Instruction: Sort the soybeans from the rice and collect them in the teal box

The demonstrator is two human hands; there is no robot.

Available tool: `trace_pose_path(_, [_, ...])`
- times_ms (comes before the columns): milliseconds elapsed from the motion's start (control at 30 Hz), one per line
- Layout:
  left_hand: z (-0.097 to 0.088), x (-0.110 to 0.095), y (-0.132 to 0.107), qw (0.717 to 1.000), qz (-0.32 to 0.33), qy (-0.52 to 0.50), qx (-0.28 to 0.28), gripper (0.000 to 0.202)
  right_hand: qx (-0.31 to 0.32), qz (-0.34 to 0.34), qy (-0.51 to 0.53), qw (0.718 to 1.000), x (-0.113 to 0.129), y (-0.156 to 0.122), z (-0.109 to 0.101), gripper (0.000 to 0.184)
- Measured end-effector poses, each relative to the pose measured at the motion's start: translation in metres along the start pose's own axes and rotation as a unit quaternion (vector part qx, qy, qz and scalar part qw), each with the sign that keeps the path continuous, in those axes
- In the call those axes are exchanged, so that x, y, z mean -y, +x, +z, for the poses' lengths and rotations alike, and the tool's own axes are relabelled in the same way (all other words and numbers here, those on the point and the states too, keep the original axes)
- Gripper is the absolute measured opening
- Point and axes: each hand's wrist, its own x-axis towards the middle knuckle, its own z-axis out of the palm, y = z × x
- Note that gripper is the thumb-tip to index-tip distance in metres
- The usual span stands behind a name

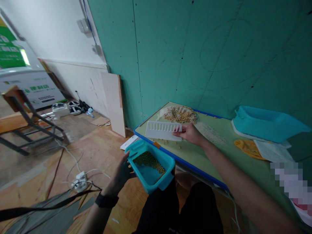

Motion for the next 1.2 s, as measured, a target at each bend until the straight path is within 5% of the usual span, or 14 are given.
trace_pose_path(267, [0.002,0.011,0.0,0.999,-0.019,0.014,0.028,0.068,-0.003,0.013,-0.017,1.0,-0.001,-0.01,-0.012,0.039])
trace_pose_path(900, [0.027,0.04,-0.012,1.0,-0.02,-0.003,0.0,0.062,-0.058,0.011,-0.061,0.996,0.003,-0.073,-0.034,0.035])
trace_pose_path(1200, [0.042,0.049,-0.012,0.999,-0.021,-0.015,-0.032,0.074,-0.118,-0.059,-0.219,0.967,0.011,-0.123,-0.027,0.022])
